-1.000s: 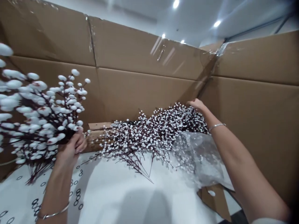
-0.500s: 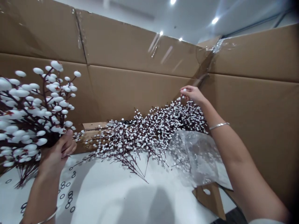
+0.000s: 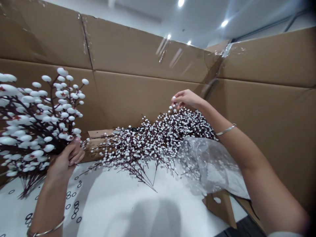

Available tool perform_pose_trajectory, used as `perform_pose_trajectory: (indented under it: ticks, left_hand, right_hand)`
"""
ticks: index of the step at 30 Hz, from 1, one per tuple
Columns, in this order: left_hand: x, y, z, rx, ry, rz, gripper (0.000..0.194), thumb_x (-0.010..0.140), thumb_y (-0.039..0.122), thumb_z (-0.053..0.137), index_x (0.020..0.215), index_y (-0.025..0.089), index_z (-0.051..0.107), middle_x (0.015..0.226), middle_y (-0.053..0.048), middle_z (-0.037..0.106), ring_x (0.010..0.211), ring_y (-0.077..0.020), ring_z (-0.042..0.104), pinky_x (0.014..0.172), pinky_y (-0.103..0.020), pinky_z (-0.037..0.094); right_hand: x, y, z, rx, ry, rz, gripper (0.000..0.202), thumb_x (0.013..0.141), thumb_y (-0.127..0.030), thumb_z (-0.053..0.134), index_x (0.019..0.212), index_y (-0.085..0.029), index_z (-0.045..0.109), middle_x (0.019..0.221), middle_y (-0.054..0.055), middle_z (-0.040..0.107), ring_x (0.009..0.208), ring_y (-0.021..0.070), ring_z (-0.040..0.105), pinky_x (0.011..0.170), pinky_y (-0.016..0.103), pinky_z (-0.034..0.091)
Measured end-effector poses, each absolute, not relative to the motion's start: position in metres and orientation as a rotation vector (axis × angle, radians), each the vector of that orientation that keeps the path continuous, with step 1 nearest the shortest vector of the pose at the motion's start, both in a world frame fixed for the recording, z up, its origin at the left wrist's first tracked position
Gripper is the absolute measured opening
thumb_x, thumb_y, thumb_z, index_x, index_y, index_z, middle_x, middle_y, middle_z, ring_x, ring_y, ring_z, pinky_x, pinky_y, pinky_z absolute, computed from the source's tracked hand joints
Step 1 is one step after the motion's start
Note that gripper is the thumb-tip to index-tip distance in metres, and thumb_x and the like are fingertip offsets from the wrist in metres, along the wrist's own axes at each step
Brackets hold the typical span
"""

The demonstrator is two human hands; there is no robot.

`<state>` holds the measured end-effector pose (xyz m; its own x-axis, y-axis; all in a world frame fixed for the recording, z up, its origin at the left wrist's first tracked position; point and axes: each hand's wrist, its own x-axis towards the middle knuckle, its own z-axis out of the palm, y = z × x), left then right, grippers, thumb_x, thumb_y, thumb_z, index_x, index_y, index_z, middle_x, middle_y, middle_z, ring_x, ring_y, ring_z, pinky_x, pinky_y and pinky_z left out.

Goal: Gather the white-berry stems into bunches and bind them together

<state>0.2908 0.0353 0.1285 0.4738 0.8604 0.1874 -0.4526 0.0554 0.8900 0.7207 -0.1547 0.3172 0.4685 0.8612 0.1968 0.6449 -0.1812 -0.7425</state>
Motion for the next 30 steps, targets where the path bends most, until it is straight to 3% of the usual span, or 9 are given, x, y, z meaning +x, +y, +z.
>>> perform_pose_trajectory:
  ticks: [10,30]
  left_hand:
    - [0.287,0.033,0.133,1.128,0.429,1.044,0.047,0.086,0.031,0.06,0.055,0.016,0.028,0.039,0.009,0.021,0.029,-0.0016,0.018,0.035,-0.021,0.018]
    - [0.287,0.028,0.136,1.103,0.411,1.041,0.045,0.087,0.03,0.06,0.056,0.016,0.03,0.04,0.009,0.021,0.03,-0.0019,0.016,0.035,-0.02,0.018]
  right_hand:
    - [0.703,-0.146,0.314,-2.025,-1.226,0.213,0.03,0.07,-0.041,0.076,0.079,-0.013,0.067,0.071,0.008,0.067,0.043,0.0056,0.051,0.038,0.019,0.038]
    - [0.701,-0.144,0.322,-1.996,-1.213,0.192,0.038,0.068,-0.046,0.077,0.076,-0.011,0.066,0.079,0.011,0.07,0.042,0.0042,0.049,0.037,0.019,0.034]
